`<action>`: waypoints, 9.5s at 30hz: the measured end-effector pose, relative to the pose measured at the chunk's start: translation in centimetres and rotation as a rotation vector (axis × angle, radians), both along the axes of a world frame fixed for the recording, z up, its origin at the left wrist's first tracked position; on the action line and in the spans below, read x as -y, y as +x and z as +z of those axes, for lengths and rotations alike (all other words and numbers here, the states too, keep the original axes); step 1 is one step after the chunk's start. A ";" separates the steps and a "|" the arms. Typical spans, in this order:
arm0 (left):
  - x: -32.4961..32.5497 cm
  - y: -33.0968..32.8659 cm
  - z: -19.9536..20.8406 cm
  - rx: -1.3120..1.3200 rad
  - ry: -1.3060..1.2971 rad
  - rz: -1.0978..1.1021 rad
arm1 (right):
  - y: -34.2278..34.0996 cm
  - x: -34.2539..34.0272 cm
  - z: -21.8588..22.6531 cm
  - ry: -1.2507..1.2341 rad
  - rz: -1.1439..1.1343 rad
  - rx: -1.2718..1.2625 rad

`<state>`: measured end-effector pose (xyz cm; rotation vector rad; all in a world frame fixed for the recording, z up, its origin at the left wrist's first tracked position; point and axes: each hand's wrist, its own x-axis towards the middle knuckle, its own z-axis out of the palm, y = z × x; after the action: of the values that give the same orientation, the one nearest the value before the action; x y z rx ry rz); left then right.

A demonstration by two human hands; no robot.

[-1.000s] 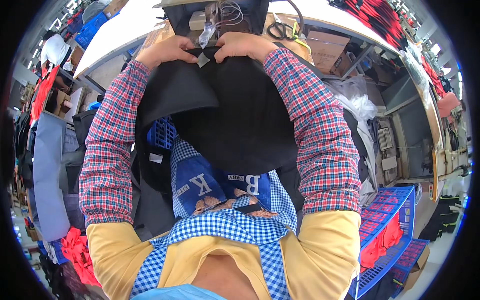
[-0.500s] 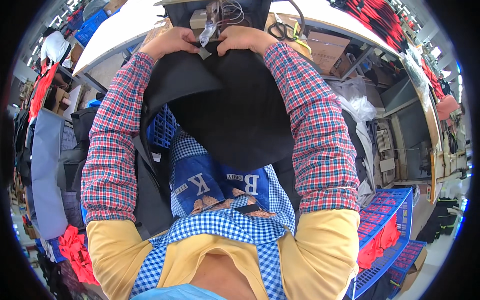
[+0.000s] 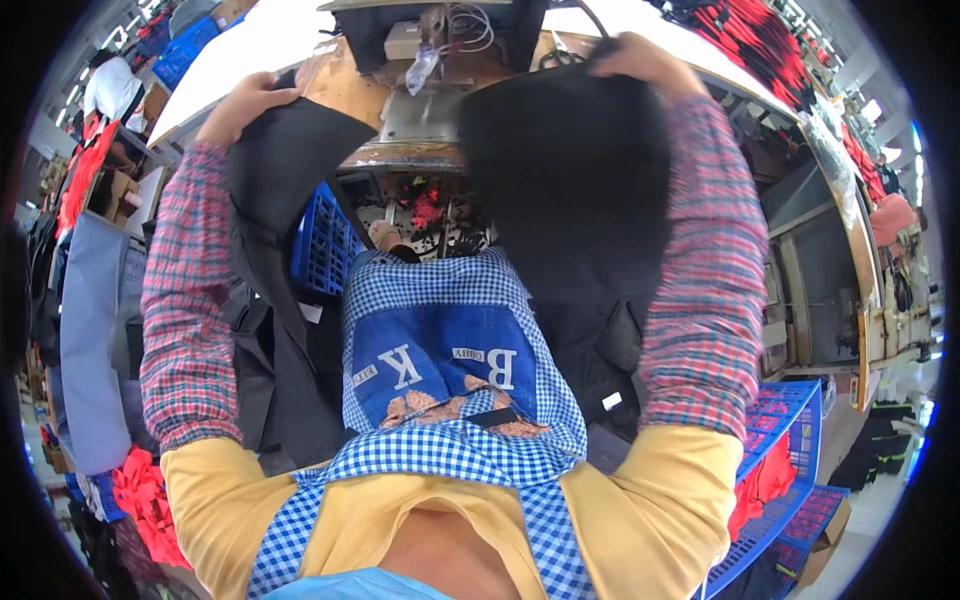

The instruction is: Inspecting and assembling black fabric and foam padding components using an industrial machine.

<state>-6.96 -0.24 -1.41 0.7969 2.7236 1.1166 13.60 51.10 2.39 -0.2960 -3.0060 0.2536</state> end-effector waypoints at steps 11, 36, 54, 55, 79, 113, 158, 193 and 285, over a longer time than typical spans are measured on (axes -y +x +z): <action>-6.6 22.6 4.6 -0.331 0.196 -0.551 | 12.7 25.4 1.7 -0.556 0.478 0.078; -7.4 26.8 -1.8 0.420 0.194 -0.829 | 20.3 20.4 -2.7 -0.534 0.367 0.170; -7.7 11.8 -4.2 0.355 0.277 -0.293 | 0.6 18.4 -5.5 -0.817 0.313 0.344; -7.8 11.3 -4.2 0.338 0.253 -0.251 | 0.1 18.3 -5.3 -0.821 0.284 0.369; -9.7 6.4 -5.9 0.190 0.407 -0.316 | -3.8 16.1 -5.0 -0.796 0.357 0.321; -10.3 29.2 -0.3 -0.517 0.483 -0.297 | 19.3 24.2 -5.7 -0.736 0.499 0.080; -9.5 4.1 1.1 0.200 -0.429 -0.480 | -6.2 20.6 -10.7 -1.949 0.119 0.103; -4.4 2.0 -0.1 0.036 -0.226 -0.479 | -2.6 16.6 -6.6 -2.193 0.378 -0.376; -16.3 34.0 -5.6 0.075 0.006 -0.964 | 31.0 20.8 -11.9 -0.451 0.206 -0.181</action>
<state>27.06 16.02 -7.04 1.7270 1.8224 0.8605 44.60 30.34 -9.54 0.0059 -2.7669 0.9264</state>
